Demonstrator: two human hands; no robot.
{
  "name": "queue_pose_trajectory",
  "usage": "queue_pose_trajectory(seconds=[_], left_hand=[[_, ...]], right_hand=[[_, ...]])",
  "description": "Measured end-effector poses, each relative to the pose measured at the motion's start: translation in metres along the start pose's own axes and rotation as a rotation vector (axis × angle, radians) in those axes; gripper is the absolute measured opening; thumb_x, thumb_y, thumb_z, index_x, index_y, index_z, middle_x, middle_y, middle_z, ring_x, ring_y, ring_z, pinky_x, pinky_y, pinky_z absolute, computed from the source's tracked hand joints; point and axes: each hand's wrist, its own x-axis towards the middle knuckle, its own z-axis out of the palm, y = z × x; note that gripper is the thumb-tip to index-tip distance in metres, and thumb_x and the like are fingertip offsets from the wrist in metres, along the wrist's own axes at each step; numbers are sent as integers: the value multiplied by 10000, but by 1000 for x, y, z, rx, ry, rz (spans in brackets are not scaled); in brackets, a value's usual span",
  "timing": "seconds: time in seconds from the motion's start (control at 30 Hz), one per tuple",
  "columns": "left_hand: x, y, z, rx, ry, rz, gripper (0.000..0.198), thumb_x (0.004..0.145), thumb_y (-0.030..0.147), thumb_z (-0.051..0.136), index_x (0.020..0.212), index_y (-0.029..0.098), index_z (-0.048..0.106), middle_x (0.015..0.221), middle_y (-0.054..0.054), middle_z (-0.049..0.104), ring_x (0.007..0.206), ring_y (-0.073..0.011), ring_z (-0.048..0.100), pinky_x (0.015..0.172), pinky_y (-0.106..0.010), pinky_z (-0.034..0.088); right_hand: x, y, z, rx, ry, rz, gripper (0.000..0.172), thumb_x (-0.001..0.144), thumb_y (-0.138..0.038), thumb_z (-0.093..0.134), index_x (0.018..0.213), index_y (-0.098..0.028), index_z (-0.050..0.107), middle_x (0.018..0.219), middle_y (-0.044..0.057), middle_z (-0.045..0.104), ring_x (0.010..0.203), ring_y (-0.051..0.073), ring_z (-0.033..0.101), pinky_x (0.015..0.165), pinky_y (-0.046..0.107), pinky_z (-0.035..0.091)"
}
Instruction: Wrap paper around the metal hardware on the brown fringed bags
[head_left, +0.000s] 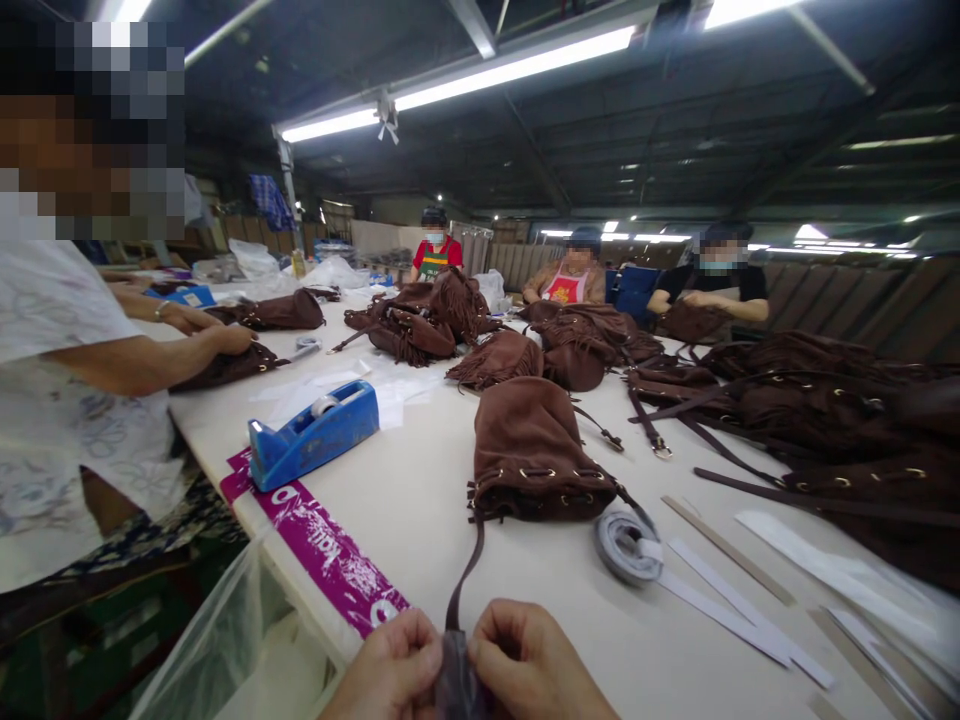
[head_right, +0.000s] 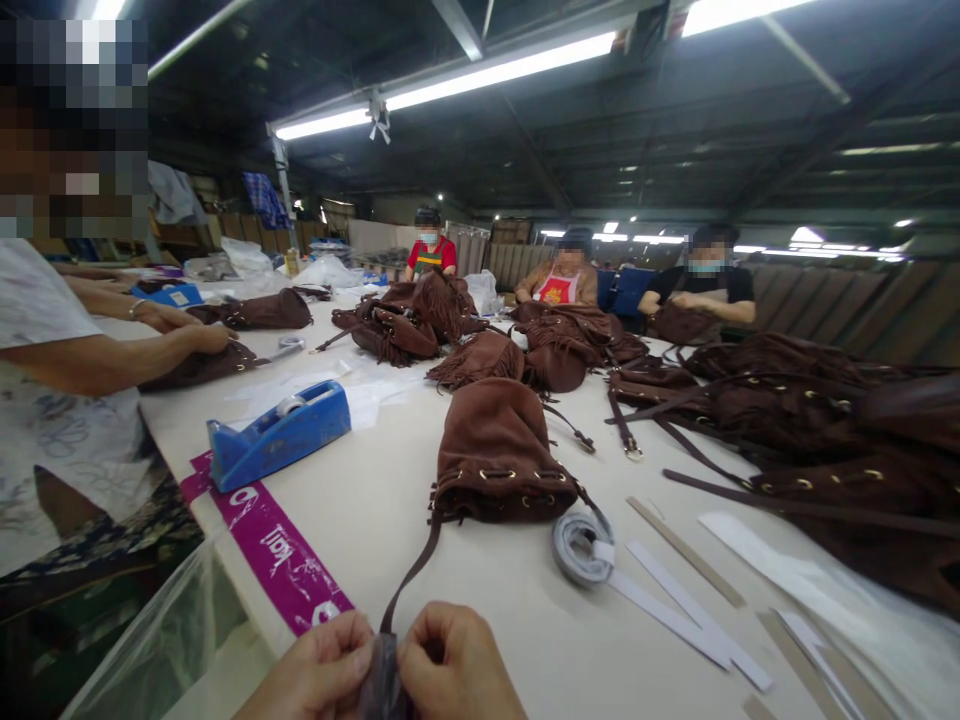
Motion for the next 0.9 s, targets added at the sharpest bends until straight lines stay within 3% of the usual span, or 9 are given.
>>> queue_pose_trajectory(seconds=[0.27, 0.4, 0.57, 0.63, 0.77, 0.9], left_hand=[[2, 33, 14, 275, 51, 3, 438, 601, 440, 798, 696, 192, 450, 595, 44, 568, 504, -98, 528, 482, -192, 373], [33, 46, 20, 453, 73, -24, 353, 564, 345, 736, 678, 199, 435, 539, 39, 551, 476, -121, 538, 459, -209, 417], [69, 55, 22, 622, 89, -99, 204, 584, 203, 640, 678, 191, 458, 446, 57, 485, 373, -113, 474, 375, -205, 412], [72, 57, 23, 690, 78, -137, 182, 594, 184, 618, 696, 194, 468, 429, 53, 487, 340, -130, 469, 338, -210, 391], [65, 57, 24, 691, 37, -162, 149, 593, 117, 542, 704, 190, 476, 448, 50, 499, 385, -130, 493, 377, -218, 434], [72, 60, 28, 771, 128, -80, 115, 658, 86, 457, 693, 195, 448, 466, 72, 434, 390, -97, 434, 389, -181, 390]], right_hand=[[6, -6, -2, -44, 45, -73, 206, 734, -308, 511, 564, -205, 459, 502, -37, 438, 505, 109, 428, 451, 211, 308], [22, -9, -8, -4, 127, -36, 166, 722, -253, 485, 567, -206, 450, 433, -64, 409, 422, 94, 405, 418, 204, 306], [37, -23, -20, 23, 130, 118, 119, 675, -151, 456, 568, -205, 459, 385, -85, 405, 334, 83, 379, 342, 185, 267], [37, -27, -23, 18, 115, 166, 137, 651, -118, 456, 549, -208, 442, 370, -92, 395, 322, 79, 373, 332, 180, 264], [35, -25, -24, 12, 70, 122, 140, 647, -130, 487, 546, -213, 435, 388, -104, 372, 328, 74, 366, 330, 179, 250], [48, -20, -28, -17, 130, 121, 147, 652, -128, 481, 529, -204, 450, 397, -89, 388, 353, 76, 370, 344, 183, 260]])
